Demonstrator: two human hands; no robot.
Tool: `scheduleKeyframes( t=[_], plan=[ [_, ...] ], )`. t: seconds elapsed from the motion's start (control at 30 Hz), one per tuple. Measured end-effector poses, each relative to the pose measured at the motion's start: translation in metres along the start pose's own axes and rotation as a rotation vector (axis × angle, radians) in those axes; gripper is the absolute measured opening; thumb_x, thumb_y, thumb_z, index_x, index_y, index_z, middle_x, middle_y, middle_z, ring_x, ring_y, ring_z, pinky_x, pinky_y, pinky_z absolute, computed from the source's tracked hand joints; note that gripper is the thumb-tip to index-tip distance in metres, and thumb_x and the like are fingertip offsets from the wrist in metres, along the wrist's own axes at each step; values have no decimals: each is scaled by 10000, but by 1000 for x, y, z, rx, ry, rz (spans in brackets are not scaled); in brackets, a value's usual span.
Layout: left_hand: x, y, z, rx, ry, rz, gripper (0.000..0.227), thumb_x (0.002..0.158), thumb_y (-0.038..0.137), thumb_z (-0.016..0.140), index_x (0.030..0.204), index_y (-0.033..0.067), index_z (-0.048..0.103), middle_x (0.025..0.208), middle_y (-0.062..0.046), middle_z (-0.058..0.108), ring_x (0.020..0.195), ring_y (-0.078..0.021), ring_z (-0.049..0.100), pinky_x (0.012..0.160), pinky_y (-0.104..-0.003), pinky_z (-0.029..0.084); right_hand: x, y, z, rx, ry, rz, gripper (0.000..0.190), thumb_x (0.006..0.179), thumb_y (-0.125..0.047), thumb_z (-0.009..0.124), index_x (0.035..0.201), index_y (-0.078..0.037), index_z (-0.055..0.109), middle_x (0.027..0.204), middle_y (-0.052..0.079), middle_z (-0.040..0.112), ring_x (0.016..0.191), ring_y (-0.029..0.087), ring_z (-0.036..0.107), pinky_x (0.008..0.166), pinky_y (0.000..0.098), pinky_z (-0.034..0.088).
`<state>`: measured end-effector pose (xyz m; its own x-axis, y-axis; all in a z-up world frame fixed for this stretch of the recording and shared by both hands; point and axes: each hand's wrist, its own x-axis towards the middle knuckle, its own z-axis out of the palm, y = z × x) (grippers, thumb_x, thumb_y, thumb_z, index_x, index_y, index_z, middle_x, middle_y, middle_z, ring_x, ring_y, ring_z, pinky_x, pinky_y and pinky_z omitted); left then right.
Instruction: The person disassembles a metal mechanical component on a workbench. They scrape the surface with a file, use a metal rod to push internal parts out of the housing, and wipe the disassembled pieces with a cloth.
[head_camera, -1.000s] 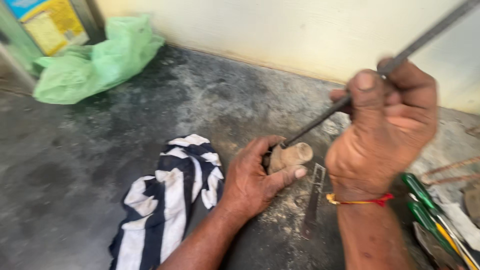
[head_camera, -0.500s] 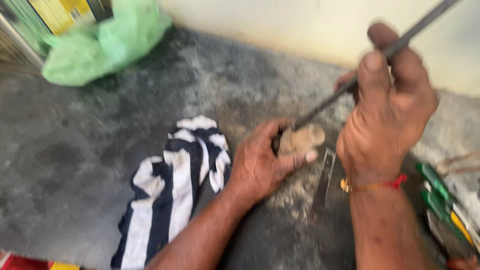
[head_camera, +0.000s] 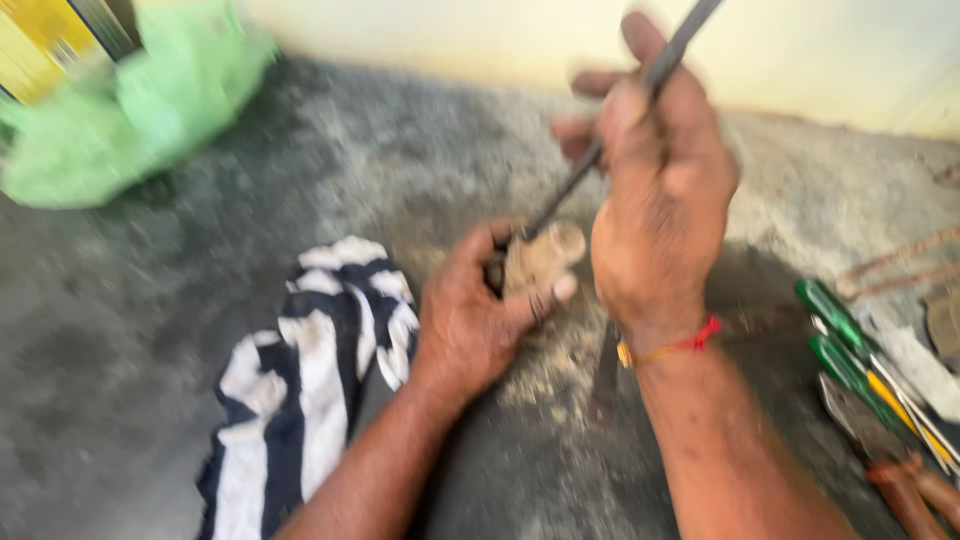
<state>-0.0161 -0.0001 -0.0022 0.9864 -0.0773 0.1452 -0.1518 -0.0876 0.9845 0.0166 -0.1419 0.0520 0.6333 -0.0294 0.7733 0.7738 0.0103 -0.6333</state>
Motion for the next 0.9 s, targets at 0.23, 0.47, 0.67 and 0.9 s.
scheduleKeyframes(
  t=[0.23, 0.47, 0.67, 0.9],
  plan=[
    [-4, -4, 3, -78, 49, 41, 653, 758, 409, 860, 1264, 64, 634, 931, -36, 768, 826, -130, 734, 725, -284, 620, 3, 1, 4, -179, 130, 39, 431, 1092, -74, 711, 1434, 136, 552, 1171, 181, 697, 948, 185, 720, 832, 326, 693],
    [-1, -9, 1, 6, 70, 49, 650, 738, 443, 862, 1241, 78, 669, 1016, -56, 745, 908, -153, 737, 808, -318, 621, 10, -17, 10, 17, 43, 116, 426, 1000, -78, 601, 1370, 100, 490, 1032, 146, 719, 965, 157, 755, 861, 307, 682],
    [-2, -5, -1, 71, 75, 113, 703, 765, 519, 842, 1279, 80, 650, 1078, -72, 712, 968, -162, 721, 850, -336, 608, 6, -12, 10, -331, 24, -68, 293, 1098, 21, 678, 1347, 157, 602, 1238, 256, 682, 987, 233, 708, 857, 352, 659],
    [0, -7, 1, -104, 12, -35, 744, 714, 528, 811, 1286, 94, 618, 1007, -83, 732, 879, -191, 748, 761, -359, 647, 10, -14, 10, -82, 106, -30, 344, 1095, -63, 659, 1381, 87, 541, 1135, 141, 700, 1008, 188, 771, 854, 334, 716]
  ],
)
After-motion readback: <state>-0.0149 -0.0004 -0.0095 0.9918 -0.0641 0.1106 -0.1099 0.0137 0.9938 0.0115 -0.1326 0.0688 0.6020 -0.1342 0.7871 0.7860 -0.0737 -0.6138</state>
